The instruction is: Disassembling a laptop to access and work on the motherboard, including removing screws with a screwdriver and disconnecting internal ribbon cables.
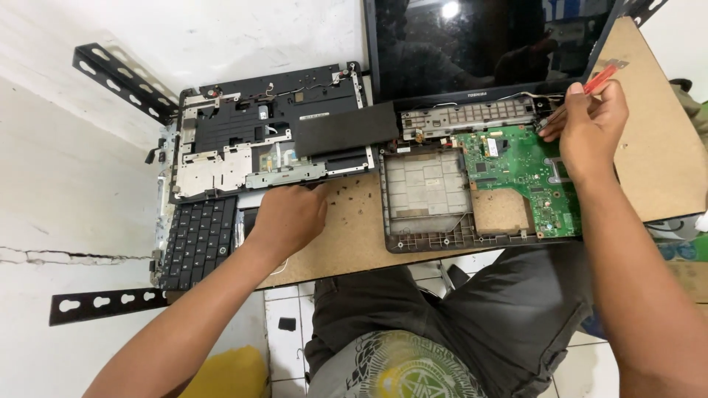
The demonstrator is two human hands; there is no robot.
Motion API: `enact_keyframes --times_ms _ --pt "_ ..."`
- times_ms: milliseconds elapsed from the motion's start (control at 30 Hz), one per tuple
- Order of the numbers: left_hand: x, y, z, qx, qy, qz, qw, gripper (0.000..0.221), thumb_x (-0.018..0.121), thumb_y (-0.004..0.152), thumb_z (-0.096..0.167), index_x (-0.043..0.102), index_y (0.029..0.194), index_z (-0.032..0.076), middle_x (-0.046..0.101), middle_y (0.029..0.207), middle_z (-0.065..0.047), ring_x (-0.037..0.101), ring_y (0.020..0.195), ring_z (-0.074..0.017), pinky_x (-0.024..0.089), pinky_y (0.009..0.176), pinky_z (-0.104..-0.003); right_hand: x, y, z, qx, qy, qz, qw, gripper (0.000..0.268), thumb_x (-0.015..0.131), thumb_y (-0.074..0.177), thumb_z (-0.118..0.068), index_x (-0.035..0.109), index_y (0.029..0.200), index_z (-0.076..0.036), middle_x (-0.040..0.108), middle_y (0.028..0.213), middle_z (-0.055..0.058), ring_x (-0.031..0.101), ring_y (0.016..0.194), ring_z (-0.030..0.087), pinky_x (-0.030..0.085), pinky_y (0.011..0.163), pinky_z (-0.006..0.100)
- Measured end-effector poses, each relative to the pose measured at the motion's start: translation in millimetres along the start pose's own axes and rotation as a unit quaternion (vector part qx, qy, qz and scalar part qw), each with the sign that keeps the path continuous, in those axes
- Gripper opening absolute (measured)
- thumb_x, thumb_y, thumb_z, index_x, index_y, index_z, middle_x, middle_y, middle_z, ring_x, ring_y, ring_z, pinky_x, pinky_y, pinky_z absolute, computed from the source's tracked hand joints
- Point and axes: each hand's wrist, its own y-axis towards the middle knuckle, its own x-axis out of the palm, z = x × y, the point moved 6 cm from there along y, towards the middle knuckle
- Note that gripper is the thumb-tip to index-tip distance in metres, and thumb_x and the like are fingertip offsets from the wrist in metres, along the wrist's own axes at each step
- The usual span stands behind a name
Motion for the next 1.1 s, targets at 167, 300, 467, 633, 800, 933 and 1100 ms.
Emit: enact_keyframes --times_ms 167,300,467,633,800,933,1100 --pt "7 10 8 0.013 -0.005 -0.006 1.000 0.021 0.045 0.088 0.014 0.057 0.105 0.015 0.040 0.038 0.004 0.032 0.033 -0.0150 0.018 0.033 -0.030 1 0 -6 0.013 -0.006 0.005 1.000 0.017 0.042 0.114 -0.012 0.034 0.100 -0.009 0.050 0.062 0.013 0.053 0.048 0.020 0.044 0.043 0.025" --pt "9 16 14 0.039 -0.015 0.015 0.999 0.025 0.044 0.092 0.012 0.057 0.070 0.012 0.032 0.037 0.006 0.021 0.034 -0.0109 0.012 0.037 -0.028 1 -1 -3 0.014 -0.008 -0.001 1.000 0.019 0.042 0.114 -0.013 0.033 0.098 -0.011 0.050 0.063 0.012 0.053 0.048 0.020 0.043 0.043 0.026" --pt "14 21 17 0.058 -0.025 0.041 0.997 0.020 0.046 0.092 0.013 0.057 0.075 0.012 0.036 0.039 0.005 0.027 0.034 -0.0118 0.015 0.036 -0.029 2 -2 -8 0.008 -0.013 -0.006 1.000 0.018 0.043 0.114 -0.013 0.034 0.098 -0.010 0.050 0.064 0.012 0.053 0.049 0.020 0.044 0.045 0.027" --pt "19 22 18 0.063 -0.043 0.048 0.996 0.030 0.046 0.091 0.007 0.049 0.061 0.011 0.035 0.039 0.004 0.027 0.034 -0.0105 0.016 0.036 -0.028 2 0 -2 0.009 -0.008 -0.002 1.000 0.020 0.043 0.114 -0.011 0.034 0.096 -0.011 0.049 0.063 0.012 0.052 0.048 0.019 0.044 0.044 0.026" --pt "-13 19 31 0.084 -0.130 0.132 0.979 0.030 0.047 0.088 0.011 0.044 0.059 0.014 0.038 0.045 0.004 0.030 0.035 -0.0109 0.019 0.034 -0.029 -9 10 26 -0.026 0.055 0.064 0.996 0.019 0.050 0.106 -0.018 0.035 0.095 -0.014 0.049 0.055 0.010 0.049 0.041 0.016 0.038 0.036 0.023" --pt "-73 40 49 0.120 -0.206 0.227 0.944 0.009 0.061 0.083 0.009 0.065 0.075 0.012 0.063 0.067 0.000 0.058 0.058 -0.0110 0.043 0.042 -0.023 -21 6 10 -0.022 0.069 0.142 0.987 0.020 0.048 0.103 -0.025 0.037 0.092 -0.014 0.049 0.060 0.008 0.052 0.042 0.015 0.040 0.036 0.023" --pt "-94 104 74 0.101 -0.418 0.152 0.890 0.014 0.058 0.082 0.016 0.070 0.075 0.012 0.068 0.068 0.000 0.062 0.057 -0.0104 0.052 0.057 -0.029 -30 7 13 0.018 0.111 0.195 0.974 0.011 0.039 0.102 -0.023 0.037 0.097 -0.014 0.054 0.072 0.007 0.063 0.053 0.016 0.055 0.046 0.025"
